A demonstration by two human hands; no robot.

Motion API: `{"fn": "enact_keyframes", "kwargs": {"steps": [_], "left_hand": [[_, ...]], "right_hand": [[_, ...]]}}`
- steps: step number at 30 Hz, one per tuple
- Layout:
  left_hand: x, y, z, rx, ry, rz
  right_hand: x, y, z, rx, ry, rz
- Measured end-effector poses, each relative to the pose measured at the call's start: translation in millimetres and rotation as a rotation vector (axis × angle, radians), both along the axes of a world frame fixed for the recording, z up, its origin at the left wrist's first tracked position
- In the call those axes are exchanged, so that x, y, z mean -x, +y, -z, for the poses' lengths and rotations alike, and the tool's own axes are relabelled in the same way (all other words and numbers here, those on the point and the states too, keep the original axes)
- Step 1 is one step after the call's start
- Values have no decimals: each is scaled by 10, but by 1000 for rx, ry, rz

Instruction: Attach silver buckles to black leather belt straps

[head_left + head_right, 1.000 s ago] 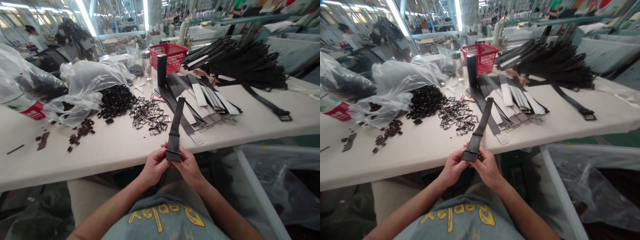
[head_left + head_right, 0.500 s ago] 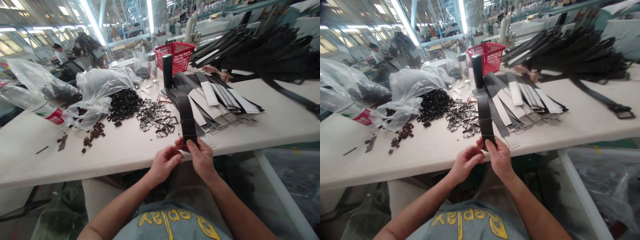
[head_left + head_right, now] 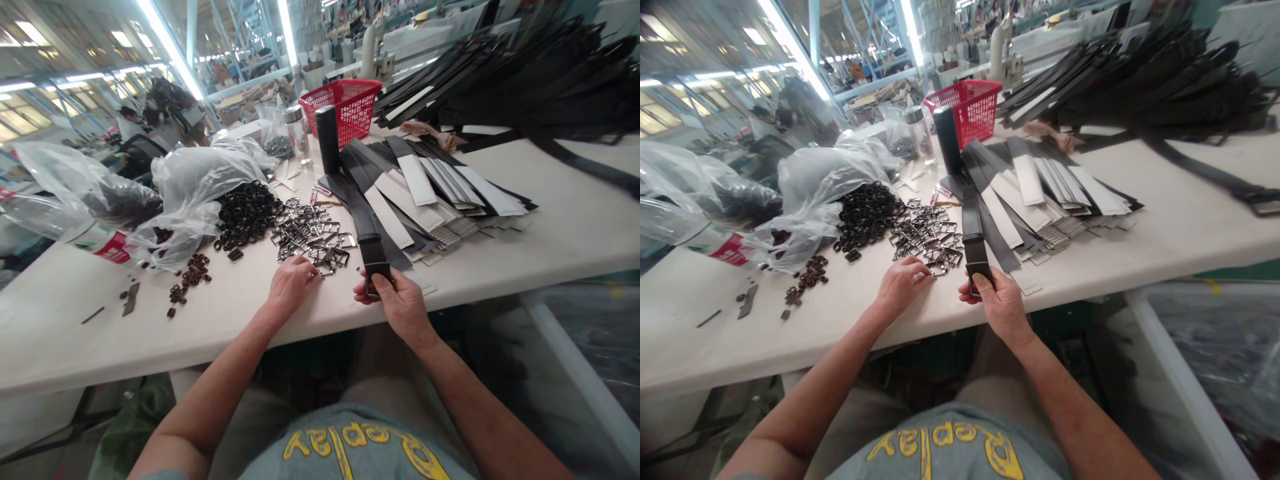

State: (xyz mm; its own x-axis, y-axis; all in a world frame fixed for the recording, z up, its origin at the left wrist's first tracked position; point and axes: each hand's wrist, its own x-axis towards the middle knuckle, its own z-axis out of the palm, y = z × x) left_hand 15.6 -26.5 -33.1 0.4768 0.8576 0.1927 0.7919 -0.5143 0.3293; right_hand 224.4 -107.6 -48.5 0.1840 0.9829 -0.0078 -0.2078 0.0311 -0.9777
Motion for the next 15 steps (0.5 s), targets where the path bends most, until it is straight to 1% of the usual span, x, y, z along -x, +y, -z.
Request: {"fn": "enact_keyframes", "kwargs": {"steps": [3, 5, 8, 11, 15], "left_hand": [[68, -3, -5, -18, 35, 24], [140, -21, -15, -20, 47, 13], [271, -71, -51, 1, 59, -28], [413, -123, -108, 65, 55, -74], [542, -95, -158, 140, -17, -143]], "right_hand": [[-13, 3, -11, 2, -32, -16], [-16, 5, -16, 1, -45, -26], [-17, 6, -12, -3, -49, -37], [-20, 10, -3, -5, -56, -51], [-29, 15, -11, -10, -71, -68]]}}
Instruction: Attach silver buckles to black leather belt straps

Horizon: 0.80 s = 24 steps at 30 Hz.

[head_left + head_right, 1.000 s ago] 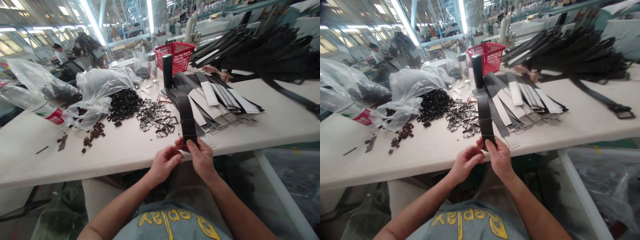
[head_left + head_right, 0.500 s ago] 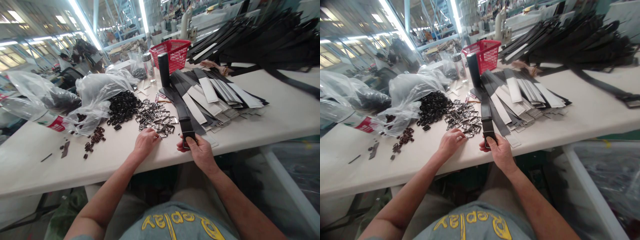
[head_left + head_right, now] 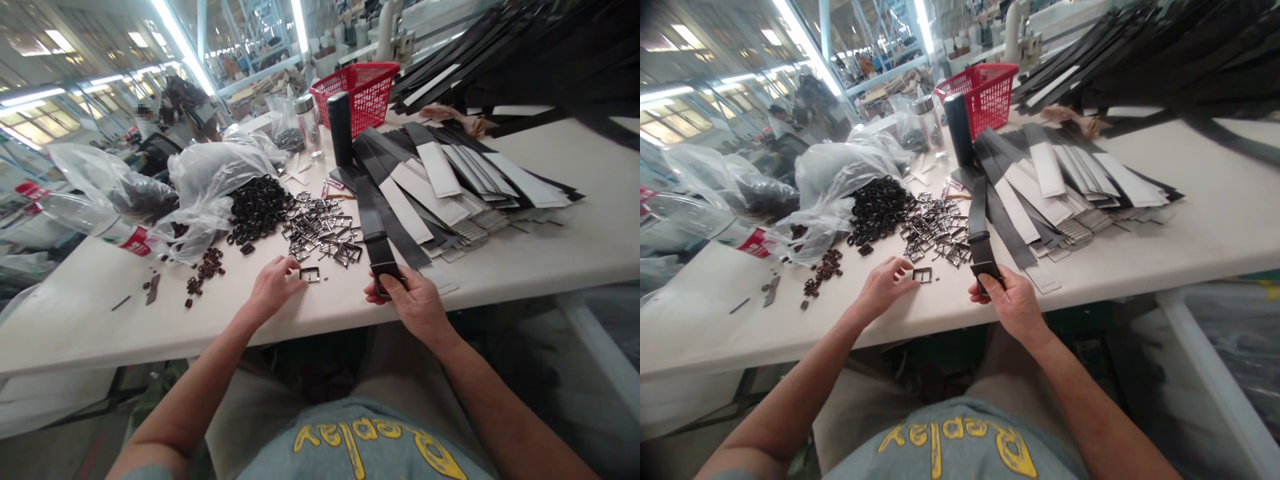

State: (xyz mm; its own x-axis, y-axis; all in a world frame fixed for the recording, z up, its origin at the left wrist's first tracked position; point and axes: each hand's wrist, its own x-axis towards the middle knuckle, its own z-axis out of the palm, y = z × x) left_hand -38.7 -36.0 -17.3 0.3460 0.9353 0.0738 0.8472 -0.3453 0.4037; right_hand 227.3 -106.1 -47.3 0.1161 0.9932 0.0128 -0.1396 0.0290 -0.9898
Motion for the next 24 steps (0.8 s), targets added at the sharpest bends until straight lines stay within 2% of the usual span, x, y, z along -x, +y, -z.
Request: {"fn": "enact_keyframes", "kwargs": {"steps": [7, 12, 16, 19, 21, 24], "left_hand": [[-49, 228, -51, 131, 24, 109], [-105, 215, -100, 103, 19, 125], [-67, 162, -81, 154, -23, 59], [52, 203, -65, 206, -74, 58], [199, 295, -71, 148, -44, 1], [510, 504, -98, -52, 81, -214]], "right_hand": [[-5, -2, -19, 16, -33, -16], [-3, -5, -8, -4, -31, -27], [-19, -16, 1, -13, -56, -20], [-36, -23, 31, -8, -68, -25], [-47, -23, 55, -6, -81, -31], [-64, -18, 80, -11, -133, -35]]}}
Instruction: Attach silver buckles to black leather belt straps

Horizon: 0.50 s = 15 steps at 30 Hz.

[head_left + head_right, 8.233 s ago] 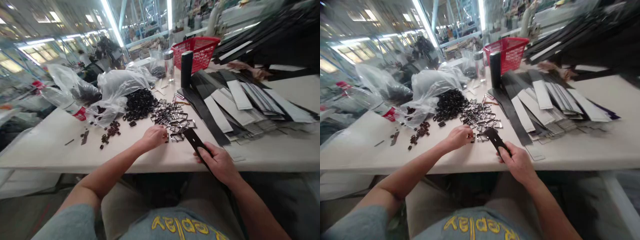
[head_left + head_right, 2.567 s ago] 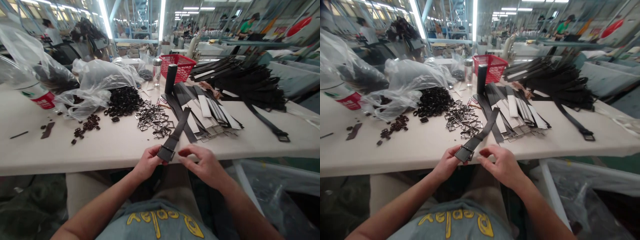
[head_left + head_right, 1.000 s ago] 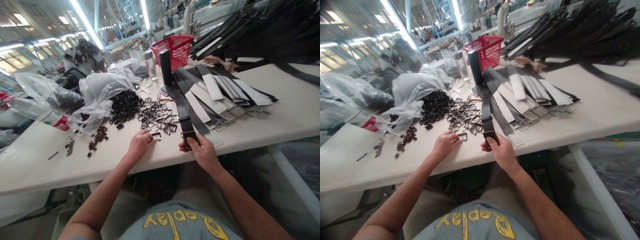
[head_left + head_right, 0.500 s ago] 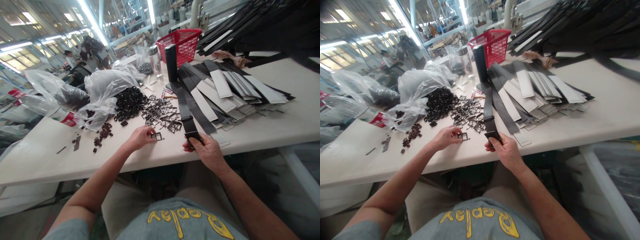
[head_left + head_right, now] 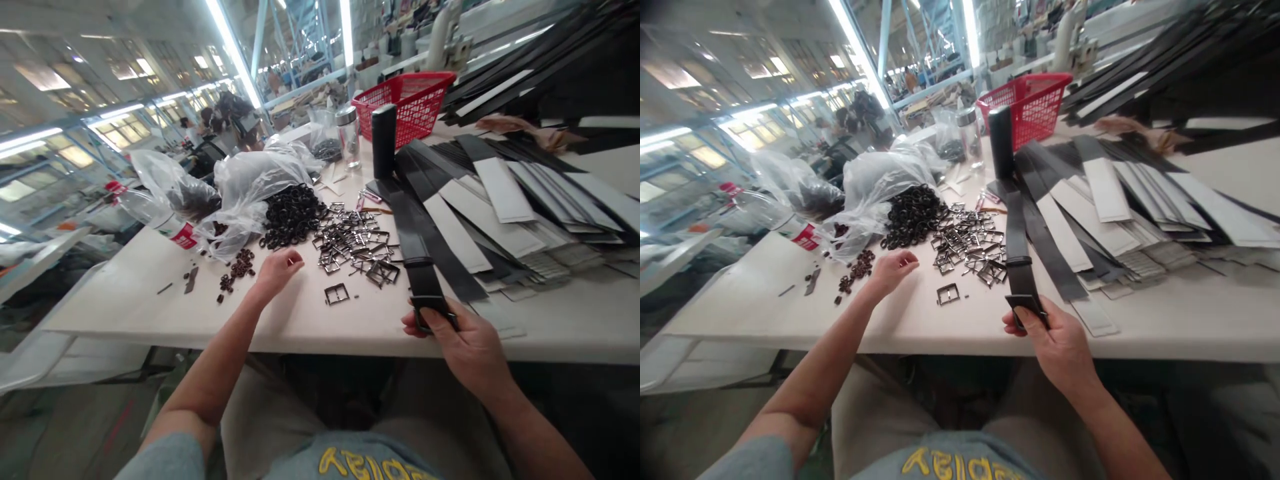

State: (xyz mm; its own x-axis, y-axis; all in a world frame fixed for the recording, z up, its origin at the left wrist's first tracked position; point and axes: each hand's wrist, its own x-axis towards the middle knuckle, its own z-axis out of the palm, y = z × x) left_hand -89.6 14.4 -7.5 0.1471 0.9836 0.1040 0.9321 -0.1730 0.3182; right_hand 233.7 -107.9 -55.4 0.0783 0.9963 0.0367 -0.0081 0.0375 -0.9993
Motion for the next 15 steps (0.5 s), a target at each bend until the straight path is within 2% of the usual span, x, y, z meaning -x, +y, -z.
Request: {"fn": "enact_keyframes", "kwargs": {"steps": [3, 6, 10, 15], "left_hand": [[311, 209, 10, -110, 63, -156], [491, 336, 96, -123, 67, -214], [533, 343, 223, -131, 0, -250], [527, 274, 253, -179, -156, -316]], "right_hand": [[-8, 4, 4, -2, -37, 2], [-5, 6, 0, 3, -57, 9], [-4, 10, 2, 5, -70, 12], [-1, 16, -15, 6, -78, 0]]}}
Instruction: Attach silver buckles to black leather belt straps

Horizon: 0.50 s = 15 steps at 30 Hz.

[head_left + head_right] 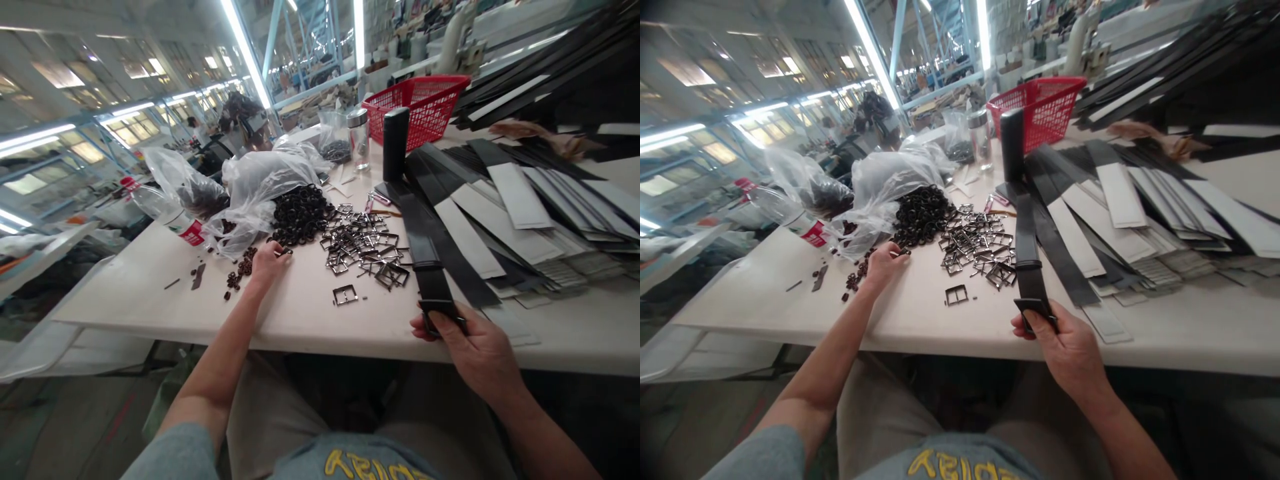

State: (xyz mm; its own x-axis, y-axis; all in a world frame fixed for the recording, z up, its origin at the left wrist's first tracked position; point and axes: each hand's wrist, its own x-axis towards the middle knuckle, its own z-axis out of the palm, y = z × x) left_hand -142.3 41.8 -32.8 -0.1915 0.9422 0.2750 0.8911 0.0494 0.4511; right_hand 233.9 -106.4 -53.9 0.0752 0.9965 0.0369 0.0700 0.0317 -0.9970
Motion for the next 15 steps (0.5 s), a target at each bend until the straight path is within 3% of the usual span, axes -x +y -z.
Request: {"fn": "enact_keyframes", "kwargs": {"steps": [10, 15], "left_hand": [[57, -13, -8, -60, -486, 3], [-322, -269, -170, -13, -768, 98]], "right_hand": [[-19, 16, 27, 2, -18, -16], [26, 14, 42, 1, -9, -12]]}}
